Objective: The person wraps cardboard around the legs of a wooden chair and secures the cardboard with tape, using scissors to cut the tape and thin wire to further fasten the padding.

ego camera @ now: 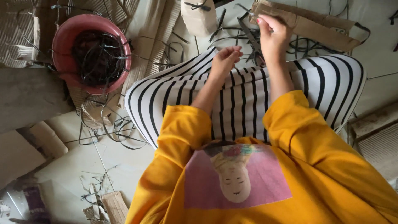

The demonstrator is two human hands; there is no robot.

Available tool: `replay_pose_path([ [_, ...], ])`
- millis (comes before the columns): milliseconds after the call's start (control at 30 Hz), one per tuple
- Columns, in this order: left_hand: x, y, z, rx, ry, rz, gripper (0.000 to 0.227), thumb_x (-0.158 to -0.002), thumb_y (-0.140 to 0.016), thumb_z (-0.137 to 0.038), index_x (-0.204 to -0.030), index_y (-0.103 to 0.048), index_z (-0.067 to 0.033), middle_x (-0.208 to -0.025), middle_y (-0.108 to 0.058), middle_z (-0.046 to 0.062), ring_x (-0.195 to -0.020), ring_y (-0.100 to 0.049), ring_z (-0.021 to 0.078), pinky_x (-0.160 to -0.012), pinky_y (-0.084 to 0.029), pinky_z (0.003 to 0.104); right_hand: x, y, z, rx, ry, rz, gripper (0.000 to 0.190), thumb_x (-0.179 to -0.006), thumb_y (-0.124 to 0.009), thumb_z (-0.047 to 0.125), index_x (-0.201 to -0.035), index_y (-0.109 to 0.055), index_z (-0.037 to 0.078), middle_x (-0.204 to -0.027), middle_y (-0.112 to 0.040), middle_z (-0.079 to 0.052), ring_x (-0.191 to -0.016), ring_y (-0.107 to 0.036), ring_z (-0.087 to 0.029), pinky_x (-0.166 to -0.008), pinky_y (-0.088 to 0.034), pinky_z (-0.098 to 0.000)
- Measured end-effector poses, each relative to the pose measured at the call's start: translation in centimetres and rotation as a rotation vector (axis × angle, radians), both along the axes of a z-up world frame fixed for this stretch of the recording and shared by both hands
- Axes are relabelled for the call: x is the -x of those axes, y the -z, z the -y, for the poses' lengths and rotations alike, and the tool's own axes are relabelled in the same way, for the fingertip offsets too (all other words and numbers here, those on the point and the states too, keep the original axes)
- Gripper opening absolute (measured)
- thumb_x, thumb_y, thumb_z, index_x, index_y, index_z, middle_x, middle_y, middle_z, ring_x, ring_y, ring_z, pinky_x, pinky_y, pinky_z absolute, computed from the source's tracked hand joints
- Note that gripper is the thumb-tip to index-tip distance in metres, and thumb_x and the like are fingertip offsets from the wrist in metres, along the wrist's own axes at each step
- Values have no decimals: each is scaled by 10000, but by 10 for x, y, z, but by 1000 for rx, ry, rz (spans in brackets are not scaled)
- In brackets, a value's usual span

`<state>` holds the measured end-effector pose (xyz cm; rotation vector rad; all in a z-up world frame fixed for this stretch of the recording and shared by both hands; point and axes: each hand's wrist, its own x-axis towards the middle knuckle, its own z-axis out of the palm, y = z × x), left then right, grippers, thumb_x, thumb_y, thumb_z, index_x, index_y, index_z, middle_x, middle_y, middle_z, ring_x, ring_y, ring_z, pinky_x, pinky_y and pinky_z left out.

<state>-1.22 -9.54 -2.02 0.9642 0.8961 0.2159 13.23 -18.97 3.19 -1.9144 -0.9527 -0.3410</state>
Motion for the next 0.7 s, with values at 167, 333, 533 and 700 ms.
replay_pose_path([
  [167, 34, -85, -59, -598, 801, -105, 270, -957, -639, -265, -1175, -725, -132, -1103, -791, 36, -990, -751, 134, -866, -613, 240, 2, 4, -4, -62, -107, -362, 107, -1049, -614, -65, -1039, -720, -49, -890, -736, -141, -651, -638, -162, -566, -546, -264],
  [333, 60, -105, -124, -711, 1023, -460, 430, -990, -569, -351, -1346, -626, -118, -1285, -712, 55, -1116, -691, 223, -930, -566, 365, 0, 2, -19, -153, 52, -981, 107, -1043, -626, 86, -1038, -729, 60, -871, -770, -55, -621, -651, -57, -428, -540, -172],
  [533, 75, -95, -151, -717, 741, -585, 410, -931, -599, -342, -1291, -665, -156, -1197, -742, 44, -1098, -680, 261, -873, -531, 412, 11, -15, -51, -274, -106, -1587, 137, -1037, -574, 56, -954, -683, 64, -763, -666, 10, -590, -561, -43, -440, -404, -156],
  [700, 61, -85, -166, -627, 677, -630, 376, -957, -558, -286, -1298, -670, -172, -1292, -704, 75, -1146, -659, 285, -897, -553, 423, 0, 21, -78, -232, -140, -1912, 173, -1035, -579, 90, -880, -640, 44, -690, -630, 19, -486, -508, -44, -388, -333, -163],
])
